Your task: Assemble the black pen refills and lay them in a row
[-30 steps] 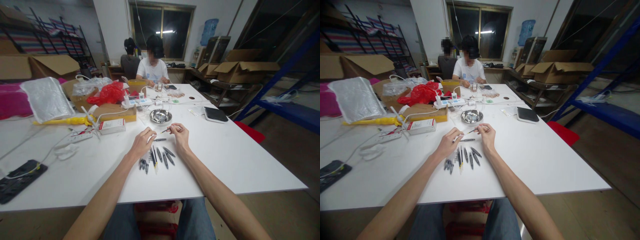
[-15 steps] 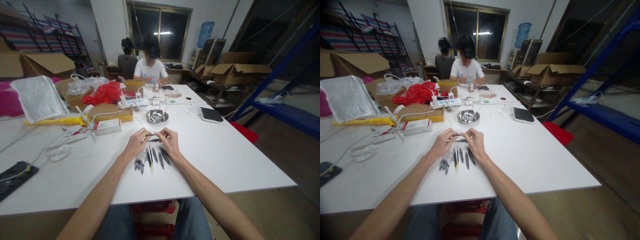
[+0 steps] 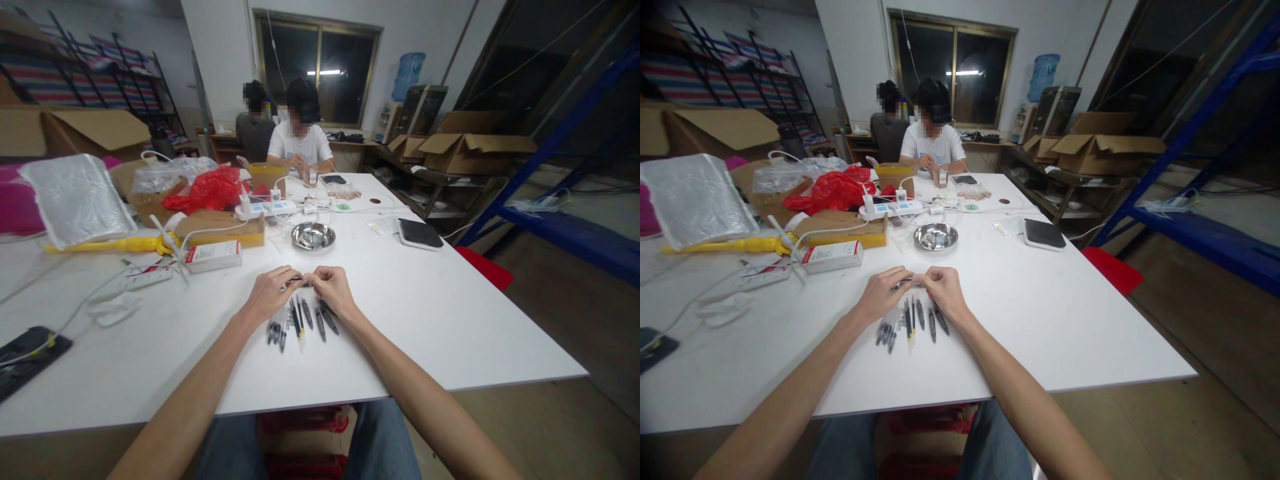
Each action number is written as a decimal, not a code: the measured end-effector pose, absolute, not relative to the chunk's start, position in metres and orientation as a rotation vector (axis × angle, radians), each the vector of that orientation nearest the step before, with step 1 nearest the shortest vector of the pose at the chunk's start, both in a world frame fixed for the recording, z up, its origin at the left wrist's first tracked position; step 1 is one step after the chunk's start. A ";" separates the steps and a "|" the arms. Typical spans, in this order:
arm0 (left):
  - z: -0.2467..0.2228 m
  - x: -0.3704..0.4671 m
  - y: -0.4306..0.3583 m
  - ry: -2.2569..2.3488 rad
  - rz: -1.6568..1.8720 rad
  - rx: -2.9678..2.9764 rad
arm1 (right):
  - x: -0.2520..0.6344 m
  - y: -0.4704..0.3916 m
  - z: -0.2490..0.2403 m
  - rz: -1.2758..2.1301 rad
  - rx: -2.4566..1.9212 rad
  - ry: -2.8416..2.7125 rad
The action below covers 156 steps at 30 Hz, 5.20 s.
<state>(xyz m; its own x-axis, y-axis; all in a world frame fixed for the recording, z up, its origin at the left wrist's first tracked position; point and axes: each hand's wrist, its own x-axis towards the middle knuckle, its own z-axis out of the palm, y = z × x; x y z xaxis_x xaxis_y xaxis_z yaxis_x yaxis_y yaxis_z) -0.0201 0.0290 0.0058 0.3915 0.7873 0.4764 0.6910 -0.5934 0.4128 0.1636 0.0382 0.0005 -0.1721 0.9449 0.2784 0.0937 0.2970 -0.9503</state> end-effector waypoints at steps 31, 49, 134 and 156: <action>0.000 -0.019 0.025 1.604 0.999 2.261 | 0.154 0.020 0.006 0.573 -0.862 -2.505; -0.003 -0.013 0.022 1.765 0.928 2.287 | 0.152 0.020 0.004 0.746 -0.881 -2.341; 0.001 -0.013 0.017 1.439 0.899 2.516 | 0.212 0.010 0.002 0.826 -1.227 -1.943; -0.002 -0.016 0.022 1.408 0.807 2.521 | 0.195 0.065 -0.011 0.706 -1.014 -1.711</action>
<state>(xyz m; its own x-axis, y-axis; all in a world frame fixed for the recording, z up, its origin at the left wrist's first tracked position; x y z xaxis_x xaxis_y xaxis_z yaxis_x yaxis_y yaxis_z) -0.0161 0.0224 -0.0019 0.4173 0.8242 0.3828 0.7471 -0.5510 0.3719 0.1954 0.0653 -0.0107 -0.1649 0.8766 0.4521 0.3027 0.4812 -0.8227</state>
